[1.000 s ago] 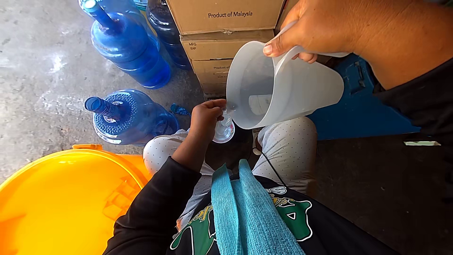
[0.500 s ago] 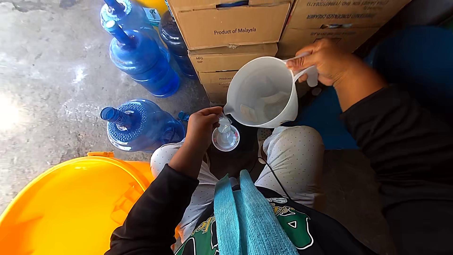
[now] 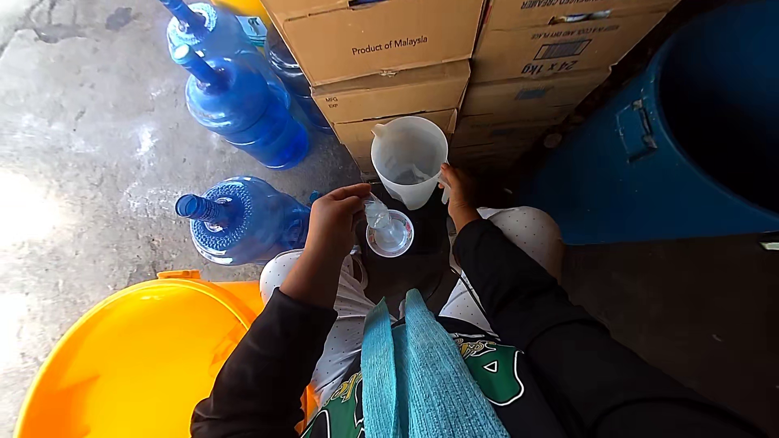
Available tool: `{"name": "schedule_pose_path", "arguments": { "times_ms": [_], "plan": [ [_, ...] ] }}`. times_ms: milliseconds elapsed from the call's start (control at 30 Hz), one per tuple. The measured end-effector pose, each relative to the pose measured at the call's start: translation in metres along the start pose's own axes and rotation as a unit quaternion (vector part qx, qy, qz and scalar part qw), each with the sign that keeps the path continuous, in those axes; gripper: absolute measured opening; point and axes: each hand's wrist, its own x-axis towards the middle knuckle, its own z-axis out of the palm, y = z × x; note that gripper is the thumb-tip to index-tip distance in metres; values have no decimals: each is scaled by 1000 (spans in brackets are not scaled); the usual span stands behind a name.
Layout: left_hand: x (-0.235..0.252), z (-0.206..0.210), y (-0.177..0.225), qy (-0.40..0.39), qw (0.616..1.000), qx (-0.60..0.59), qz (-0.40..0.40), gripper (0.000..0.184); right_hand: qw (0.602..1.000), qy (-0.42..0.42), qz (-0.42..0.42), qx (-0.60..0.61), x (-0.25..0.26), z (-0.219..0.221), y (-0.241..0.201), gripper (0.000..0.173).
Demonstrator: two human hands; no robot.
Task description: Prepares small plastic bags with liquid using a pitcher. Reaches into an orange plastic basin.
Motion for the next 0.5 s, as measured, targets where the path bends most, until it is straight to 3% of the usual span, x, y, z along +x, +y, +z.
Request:
{"name": "schedule_pose_path", "arguments": {
  "times_ms": [133, 167, 233, 300, 367, 433, 500],
  "plan": [
    [-1, 0, 0, -1, 1000, -10, 3, 25, 960, 60, -173, -212, -24, -6, -40, 36],
    [-1, 0, -1, -2, 1000, -12, 4, 25, 949, 23, -222, -224, -36, -6, -58, 35],
    [-1, -1, -2, -3, 1000, -12, 1, 25, 915, -158, -300, -221, -65, -4, -91, 30],
    [0, -2, -3, -6, 1000, -12, 5, 25, 840, -329, -345, -259, -88, 5, -113, 29],
    [-1, -2, -3, -9, 1000, -10, 14, 24, 763, -404, -372, -340, -99, 15, -121, 38],
    [-2, -3, -3, -10, 1000, -6, 21, 24, 699, -446, -362, -425, -99, 22, -126, 34],
    [-4, -4, -4, -5, 1000, -4, 25, 24, 669, -454, -395, -436, -91, 27, -127, 24]
  ]
}}
